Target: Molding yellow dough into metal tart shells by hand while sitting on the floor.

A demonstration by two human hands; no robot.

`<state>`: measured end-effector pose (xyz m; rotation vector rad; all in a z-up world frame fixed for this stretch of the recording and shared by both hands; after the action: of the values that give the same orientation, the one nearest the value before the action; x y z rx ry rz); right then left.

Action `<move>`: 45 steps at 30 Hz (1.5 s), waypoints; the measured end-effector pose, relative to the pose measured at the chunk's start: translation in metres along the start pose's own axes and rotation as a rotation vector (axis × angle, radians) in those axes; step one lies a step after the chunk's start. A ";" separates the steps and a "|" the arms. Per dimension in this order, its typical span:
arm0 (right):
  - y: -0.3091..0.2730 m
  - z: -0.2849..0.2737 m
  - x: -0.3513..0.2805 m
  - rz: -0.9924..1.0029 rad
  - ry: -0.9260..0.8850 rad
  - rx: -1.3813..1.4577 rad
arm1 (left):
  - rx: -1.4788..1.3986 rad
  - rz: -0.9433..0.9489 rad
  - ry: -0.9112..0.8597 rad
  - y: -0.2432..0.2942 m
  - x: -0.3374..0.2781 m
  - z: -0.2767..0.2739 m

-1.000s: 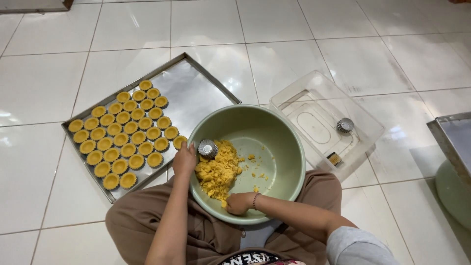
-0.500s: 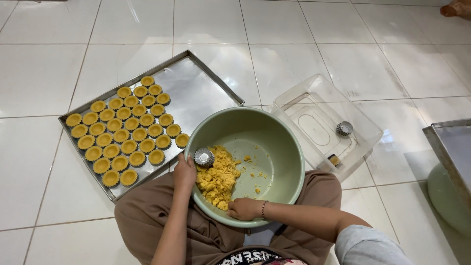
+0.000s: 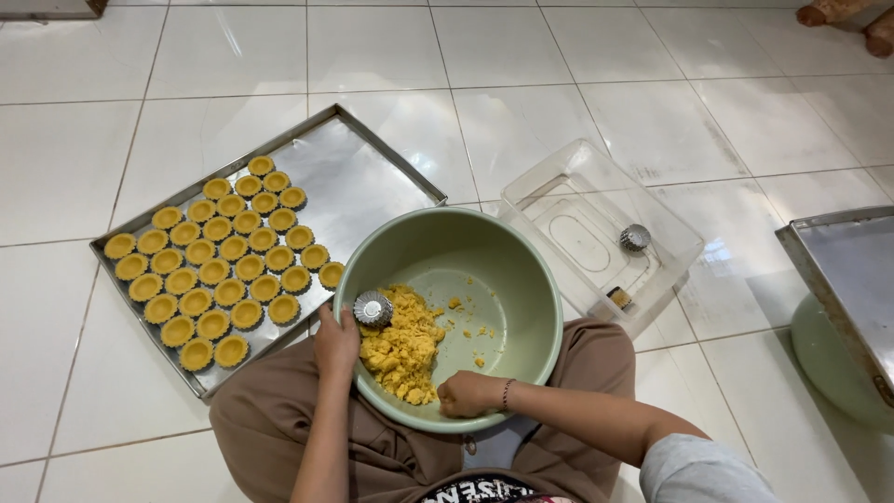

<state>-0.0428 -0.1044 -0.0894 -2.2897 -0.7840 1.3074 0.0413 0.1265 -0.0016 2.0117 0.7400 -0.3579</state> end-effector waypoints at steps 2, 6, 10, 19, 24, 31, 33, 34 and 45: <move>-0.002 -0.020 -0.011 0.032 0.220 0.291 | 0.077 0.193 0.143 0.013 -0.022 0.002; 0.018 -0.062 -0.017 0.135 0.957 1.725 | -0.077 0.734 -0.025 0.060 -0.076 0.063; 0.017 -0.059 -0.004 -0.275 0.835 1.927 | -0.101 0.987 -0.073 0.057 -0.092 0.120; 0.035 -0.072 0.015 -0.331 1.074 1.753 | -0.193 0.867 -0.053 0.077 -0.110 0.111; 0.046 -0.074 0.008 -0.081 1.240 1.539 | -0.220 0.960 0.138 0.064 -0.094 0.114; -0.048 -0.083 -0.030 -0.481 0.614 1.903 | -0.733 0.883 0.091 0.026 -0.030 0.141; -0.050 -0.111 -0.060 -0.350 1.174 1.179 | -1.245 -0.012 -0.377 0.017 -0.010 0.162; -0.041 -0.112 -0.054 -0.350 1.172 1.180 | -1.244 -0.013 -0.375 0.025 -0.018 0.154; -0.019 -0.138 -0.042 -0.456 1.482 0.396 | -1.359 -0.129 -0.548 0.060 -0.062 0.158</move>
<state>0.0548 -0.1242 0.0161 -1.8539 -0.3534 -0.4898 0.0373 -0.0532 -0.0114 0.5441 0.5054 -0.3151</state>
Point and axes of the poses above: each hand's wrist, its own x-axis towards the middle knuckle, its own z-axis out of the palm, y = z × x, the point moved 5 cm from there along x, towards the middle knuckle, and after that the axes turned 8 degrees about -z, right-handed, at the moved point
